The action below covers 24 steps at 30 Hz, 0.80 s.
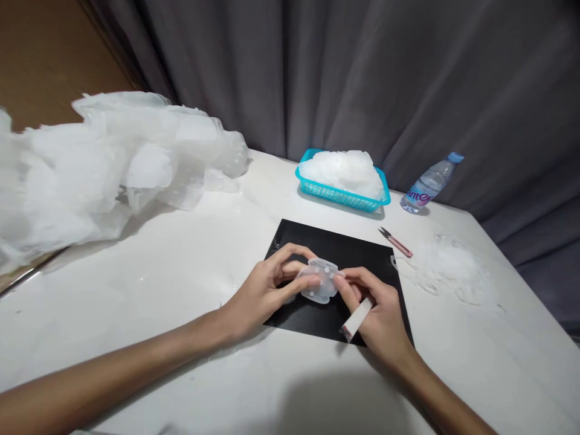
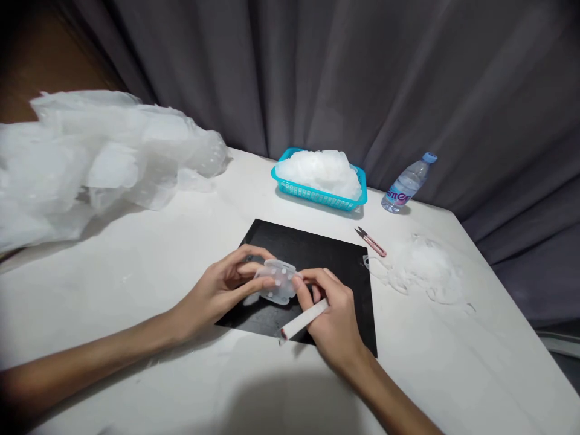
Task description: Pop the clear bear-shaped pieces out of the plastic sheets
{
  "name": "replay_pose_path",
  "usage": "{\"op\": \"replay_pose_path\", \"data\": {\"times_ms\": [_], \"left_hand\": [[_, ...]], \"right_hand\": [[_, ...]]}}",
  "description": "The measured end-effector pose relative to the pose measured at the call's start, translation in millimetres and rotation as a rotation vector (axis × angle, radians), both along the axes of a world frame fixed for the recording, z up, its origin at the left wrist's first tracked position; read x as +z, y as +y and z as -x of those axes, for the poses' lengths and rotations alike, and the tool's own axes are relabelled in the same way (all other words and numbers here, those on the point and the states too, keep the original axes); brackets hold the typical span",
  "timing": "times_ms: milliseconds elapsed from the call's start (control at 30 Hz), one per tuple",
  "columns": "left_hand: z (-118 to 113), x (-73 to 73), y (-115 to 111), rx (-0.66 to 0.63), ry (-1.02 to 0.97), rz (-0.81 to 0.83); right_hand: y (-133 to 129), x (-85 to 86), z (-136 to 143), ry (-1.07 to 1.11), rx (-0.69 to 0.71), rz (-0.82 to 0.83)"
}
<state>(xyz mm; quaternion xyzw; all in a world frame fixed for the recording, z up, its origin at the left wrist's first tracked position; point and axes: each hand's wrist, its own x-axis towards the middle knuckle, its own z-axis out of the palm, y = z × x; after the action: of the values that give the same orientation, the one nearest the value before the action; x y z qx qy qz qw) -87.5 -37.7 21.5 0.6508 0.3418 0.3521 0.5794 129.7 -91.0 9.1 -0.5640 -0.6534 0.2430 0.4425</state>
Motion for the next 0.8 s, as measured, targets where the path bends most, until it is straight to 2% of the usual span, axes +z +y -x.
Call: {"op": "replay_pose_path", "data": {"times_ms": [100, 333, 500, 800], "left_hand": [[2.2, 3.1, -1.5, 0.019, 0.109, -0.090], [7.3, -1.3, -1.9, 0.005, 0.249, -0.327], [9.1, -3.7, -0.8, 0.012, 0.266, -0.404], [11.5, -7.1, -0.4, -0.006, 0.217, -0.450]], "right_hand": [[3.4, 2.1, -2.0, -0.053, -0.010, -0.098], [6.2, 4.3, 5.9, -0.014, 0.102, -0.255], [7.5, 3.8, 4.1, -0.035, 0.141, -0.242], [5.4, 7.7, 2.2, -0.035, 0.181, -0.228]]}}
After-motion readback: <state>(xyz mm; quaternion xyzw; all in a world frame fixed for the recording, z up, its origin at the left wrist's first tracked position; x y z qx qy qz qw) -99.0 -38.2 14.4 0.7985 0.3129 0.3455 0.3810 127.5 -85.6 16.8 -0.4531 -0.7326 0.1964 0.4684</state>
